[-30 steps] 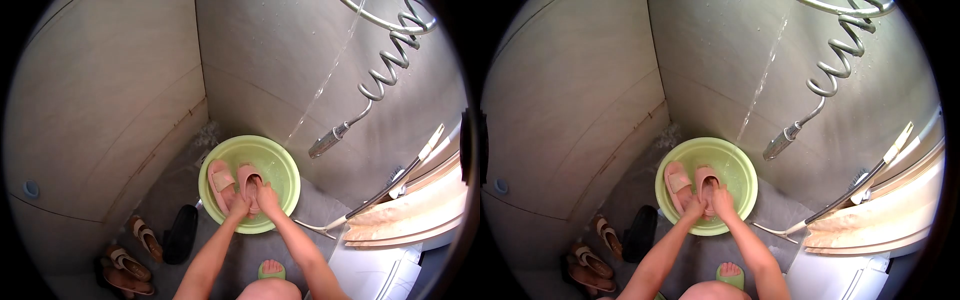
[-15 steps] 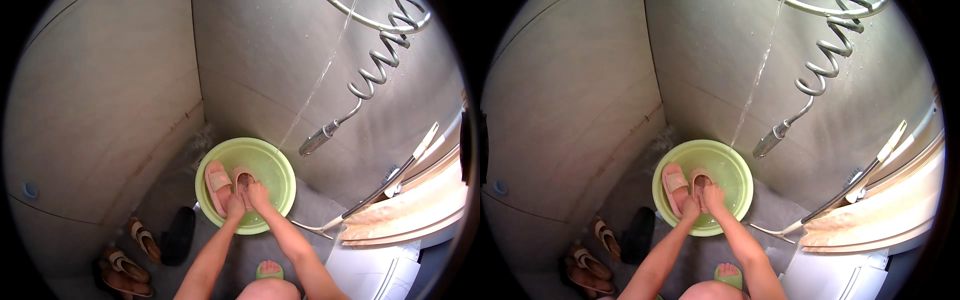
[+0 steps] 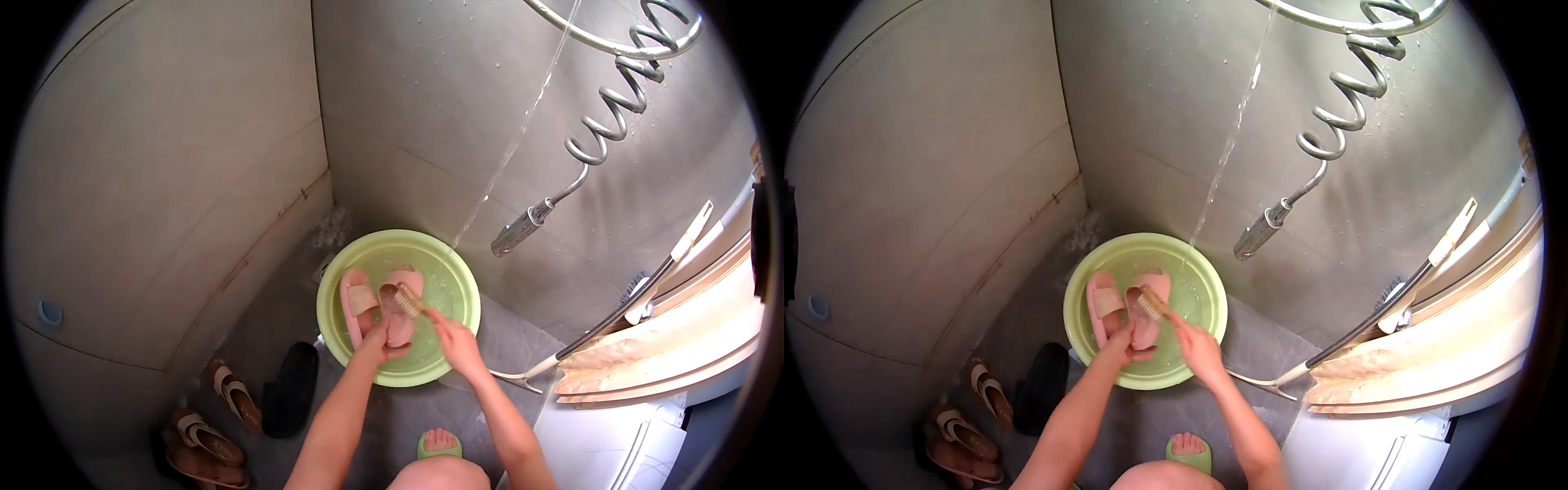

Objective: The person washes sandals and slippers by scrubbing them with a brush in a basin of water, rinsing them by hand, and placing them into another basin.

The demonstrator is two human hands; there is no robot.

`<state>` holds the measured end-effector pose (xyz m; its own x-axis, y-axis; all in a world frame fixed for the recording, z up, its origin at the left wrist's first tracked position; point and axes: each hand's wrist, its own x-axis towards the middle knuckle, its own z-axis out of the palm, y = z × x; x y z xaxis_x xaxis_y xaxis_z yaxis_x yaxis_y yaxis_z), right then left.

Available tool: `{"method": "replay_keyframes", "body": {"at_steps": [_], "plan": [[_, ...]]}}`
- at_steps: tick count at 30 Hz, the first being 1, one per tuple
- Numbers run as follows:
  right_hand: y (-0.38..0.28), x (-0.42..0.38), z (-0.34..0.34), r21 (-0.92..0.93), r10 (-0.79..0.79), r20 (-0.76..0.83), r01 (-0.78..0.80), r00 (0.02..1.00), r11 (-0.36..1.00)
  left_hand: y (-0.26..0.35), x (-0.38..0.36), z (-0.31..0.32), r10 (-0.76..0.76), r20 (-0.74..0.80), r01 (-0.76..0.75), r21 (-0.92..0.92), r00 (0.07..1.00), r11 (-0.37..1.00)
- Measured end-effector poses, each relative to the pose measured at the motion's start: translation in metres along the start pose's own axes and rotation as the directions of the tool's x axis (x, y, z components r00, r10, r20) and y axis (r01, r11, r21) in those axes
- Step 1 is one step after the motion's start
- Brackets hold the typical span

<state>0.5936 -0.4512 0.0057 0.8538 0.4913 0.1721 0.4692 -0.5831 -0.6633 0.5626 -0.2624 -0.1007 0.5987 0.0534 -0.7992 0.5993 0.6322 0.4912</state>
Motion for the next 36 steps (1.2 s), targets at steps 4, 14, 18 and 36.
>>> {"method": "replay_keyframes", "body": {"at_steps": [4, 14, 18, 36], "plan": [[0.016, 0.024, -0.005, -0.233, 0.264, -0.02, -0.262, 0.964, 0.937, -0.01, 0.055, -0.033, -0.269, 0.14, 0.297, -0.261, 0.953, 0.918], [0.042, 0.038, 0.062, -0.35, 0.391, 0.109, -0.332, 0.914, 0.876, -0.042, 0.084, -0.018, 0.572, -0.259, -0.425, 0.455, 0.778, 0.783], [0.035, 0.053, 0.059, 0.125, 0.45, 0.061, -0.454, 0.891, 0.882, 0.0, -0.02, 0.017, 0.682, 0.15, -0.214, 0.977, 0.716, 0.01], [-0.014, 0.054, 0.062, -0.345, 0.15, 0.24, -0.06, 0.959, 0.937, 0.029, -0.031, -0.01, 0.745, 0.051, -0.243, 0.958, 0.665, 0.152]]}}
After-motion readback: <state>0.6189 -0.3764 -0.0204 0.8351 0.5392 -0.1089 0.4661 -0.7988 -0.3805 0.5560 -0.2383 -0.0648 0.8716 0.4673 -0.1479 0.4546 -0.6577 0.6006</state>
